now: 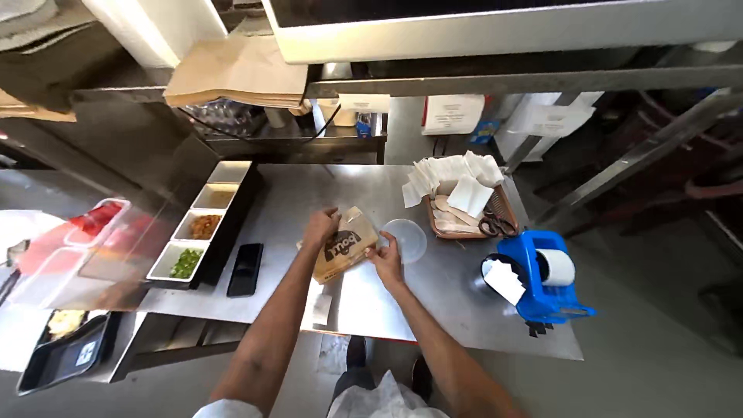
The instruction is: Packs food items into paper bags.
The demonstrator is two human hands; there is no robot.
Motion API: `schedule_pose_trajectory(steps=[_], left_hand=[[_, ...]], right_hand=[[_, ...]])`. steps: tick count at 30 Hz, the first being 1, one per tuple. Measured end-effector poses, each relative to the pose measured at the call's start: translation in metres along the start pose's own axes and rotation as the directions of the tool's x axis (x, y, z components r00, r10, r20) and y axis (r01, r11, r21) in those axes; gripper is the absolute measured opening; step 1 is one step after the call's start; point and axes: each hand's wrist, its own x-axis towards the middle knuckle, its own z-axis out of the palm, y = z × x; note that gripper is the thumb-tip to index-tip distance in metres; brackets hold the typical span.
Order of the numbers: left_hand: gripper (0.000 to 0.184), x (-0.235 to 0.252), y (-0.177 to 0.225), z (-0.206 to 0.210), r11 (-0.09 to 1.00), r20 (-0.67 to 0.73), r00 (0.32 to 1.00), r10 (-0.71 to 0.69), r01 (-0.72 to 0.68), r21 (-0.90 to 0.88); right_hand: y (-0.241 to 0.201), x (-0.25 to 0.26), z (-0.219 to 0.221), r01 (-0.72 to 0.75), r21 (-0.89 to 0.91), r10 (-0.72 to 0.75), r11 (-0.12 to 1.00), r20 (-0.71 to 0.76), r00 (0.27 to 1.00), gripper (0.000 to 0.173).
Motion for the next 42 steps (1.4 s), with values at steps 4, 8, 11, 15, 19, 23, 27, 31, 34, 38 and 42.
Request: schedule_pose_trajectory(steps=[4,8,11,15,19,23,27,31,34,38,42], left_hand=[[0.051,0.003,-0.011,-0.009,0.989,-0.013,0.994,-0.106,0.106,0.100],[0.045,-0.045,0.027,-0.026,0.962,-0.291,0.918,0.270,-0.268,0.048],[0.032,-0.123,0.063,0.027,0.790,-0.220,0.806,0.549,-0.587,-0.178],[0.033,-0.221,0.122,0.170,0.713,0.460,0.548,0.698,-0.477,-0.513],[0.042,-0.250,0.168,0.282,0.787,0.716,0.327,0.617,-0.251,-0.564],[0.056,-0.256,0.191,0.331,0.714,0.661,0.431,0.615,0.053,-0.699],[0.072,-0.263,0.209,0.345,0.585,0.602,0.518,0.608,0.221,-0.781],[0.044,-0.284,0.239,0.348,0.671,0.434,0.755,0.491,-0.010,-0.742],[0.036,-0.292,0.246,0.334,0.774,0.199,0.787,0.584,-0.467,-0.427],[0.031,-0.278,0.225,0.304,0.863,0.446,0.745,0.496,-0.479,-0.161],[0.031,-0.282,0.108,0.246,0.773,0.018,0.855,0.519,-0.460,-0.437]], right_hand=[[-0.015,-0.012,0.001,-0.068,-0.462,0.076,0.885,-0.001,0.997,0.070],[-0.075,-0.057,-0.096,0.028,-0.614,-0.183,0.789,-0.190,0.964,0.023],[-0.096,-0.119,-0.235,-0.103,-0.733,-0.417,0.672,-0.490,0.765,0.025],[-0.062,-0.129,-0.380,-0.481,-0.392,0.053,0.785,-0.730,0.681,0.046],[-0.046,-0.105,-0.407,-0.513,-0.158,0.369,0.844,-0.523,0.768,0.039],[-0.079,-0.140,-0.407,-0.300,-0.236,0.164,0.924,-0.465,0.870,0.021],[-0.043,-0.221,-0.399,-0.352,-0.158,0.228,0.923,-0.514,0.827,0.019],[0.007,-0.216,-0.398,-0.532,0.219,0.572,0.818,-0.406,0.712,0.025],[0.019,-0.206,-0.394,-0.508,0.462,0.657,0.727,-0.252,0.710,0.019],[0.020,-0.217,-0.364,-0.538,0.379,0.641,0.753,-0.239,0.729,0.018],[-0.006,-0.227,-0.280,-0.414,0.030,0.414,0.910,-0.150,0.898,0.014]])
